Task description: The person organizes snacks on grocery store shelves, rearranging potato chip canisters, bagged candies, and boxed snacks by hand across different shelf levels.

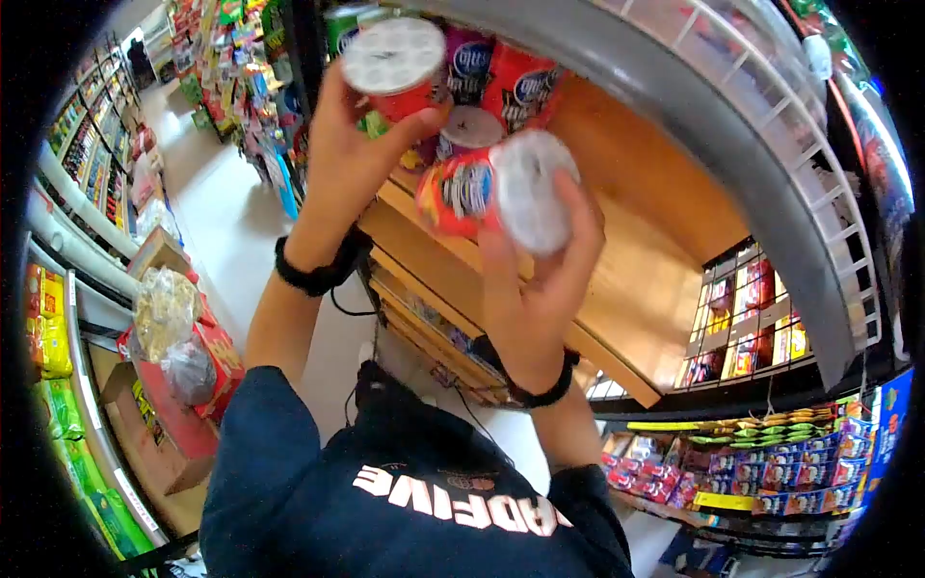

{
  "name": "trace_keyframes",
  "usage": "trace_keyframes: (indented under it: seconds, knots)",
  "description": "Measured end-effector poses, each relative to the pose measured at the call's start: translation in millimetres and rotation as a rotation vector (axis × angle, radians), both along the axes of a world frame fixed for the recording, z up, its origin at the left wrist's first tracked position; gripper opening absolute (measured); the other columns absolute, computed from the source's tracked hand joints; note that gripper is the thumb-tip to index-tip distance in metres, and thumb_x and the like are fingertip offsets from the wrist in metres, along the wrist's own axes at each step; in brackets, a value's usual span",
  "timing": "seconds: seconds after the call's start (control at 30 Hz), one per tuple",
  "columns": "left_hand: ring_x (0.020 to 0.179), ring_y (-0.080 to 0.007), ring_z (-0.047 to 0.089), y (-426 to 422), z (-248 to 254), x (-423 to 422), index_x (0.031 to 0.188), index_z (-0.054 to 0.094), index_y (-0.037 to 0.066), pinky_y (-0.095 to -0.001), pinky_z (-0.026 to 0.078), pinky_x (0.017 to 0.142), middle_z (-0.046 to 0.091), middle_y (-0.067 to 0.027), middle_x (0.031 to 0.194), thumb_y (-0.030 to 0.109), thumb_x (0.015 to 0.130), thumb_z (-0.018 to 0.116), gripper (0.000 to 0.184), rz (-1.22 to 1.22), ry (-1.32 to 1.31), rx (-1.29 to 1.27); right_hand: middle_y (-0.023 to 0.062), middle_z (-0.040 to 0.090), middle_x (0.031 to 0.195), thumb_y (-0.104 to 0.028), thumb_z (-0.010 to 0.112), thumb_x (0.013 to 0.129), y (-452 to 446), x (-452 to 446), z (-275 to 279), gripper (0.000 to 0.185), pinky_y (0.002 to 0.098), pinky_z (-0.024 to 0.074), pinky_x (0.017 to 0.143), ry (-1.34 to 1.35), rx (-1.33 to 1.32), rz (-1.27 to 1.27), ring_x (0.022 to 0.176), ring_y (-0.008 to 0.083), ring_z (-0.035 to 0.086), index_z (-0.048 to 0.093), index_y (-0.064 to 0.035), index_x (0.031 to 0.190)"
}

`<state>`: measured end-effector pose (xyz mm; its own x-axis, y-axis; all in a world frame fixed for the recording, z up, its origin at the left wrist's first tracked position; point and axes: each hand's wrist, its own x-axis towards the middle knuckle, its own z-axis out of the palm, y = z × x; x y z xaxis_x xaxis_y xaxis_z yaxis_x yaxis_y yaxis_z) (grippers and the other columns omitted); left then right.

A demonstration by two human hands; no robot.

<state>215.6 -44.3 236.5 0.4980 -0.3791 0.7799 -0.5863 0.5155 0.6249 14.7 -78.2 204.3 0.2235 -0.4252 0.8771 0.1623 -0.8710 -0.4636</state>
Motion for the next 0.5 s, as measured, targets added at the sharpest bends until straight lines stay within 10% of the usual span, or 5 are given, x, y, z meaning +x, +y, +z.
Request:
trace_keyframes:
  seconds: [0.23, 0.3, 0.5]
  knots:
    - [0.108, -0.0276, 0.061, -50, -8, 31, 0.132, 0.047, 0.0, -0.0354, 0.048, 0.091, 0.061, -0.0178, 0.12, 0.023, 0.074, 0.081, 0.071, 0.084, -0.054, 0.114, 0.0187, 0.054, 0.124, -0.015, 0.069, 0.086, -47, 53, 37, 0.051, 0.0381, 0.0429, 0.097, 0.092, -0.102, -0.189, 0.116, 0.0327, 0.052, 0.048, -0.002, 0.132]
    - [0.109, -0.028, 0.059, -48, -12, 23, 0.132, 0.047, -0.001, -0.0358, 0.047, 0.092, 0.06, -0.0179, 0.118, 0.02, 0.075, 0.08, 0.069, 0.334, -0.221, 0.136, 0.02, 0.053, 0.127, -0.021, 0.068, 0.087, -49, 57, 52, 0.054, 0.0389, 0.0444, 0.095, 0.228, 0.319, -0.045, 0.116, 0.0347, 0.052, 0.047, -0.002, 0.133]
    - [0.111, -0.0378, 0.051, -56, -27, 22, 0.134, 0.044, -0.001, -0.0425, 0.042, 0.095, 0.055, -0.0204, 0.117, 0.018, 0.078, 0.075, 0.067, 0.501, -0.444, -0.05, 0.0237, 0.052, 0.13, -0.024, 0.065, 0.09, -66, 82, 35, 0.054, 0.043, 0.0458, 0.094, 0.133, -0.216, -0.511, 0.115, 0.0392, 0.054, 0.044, 0.0001, 0.133]
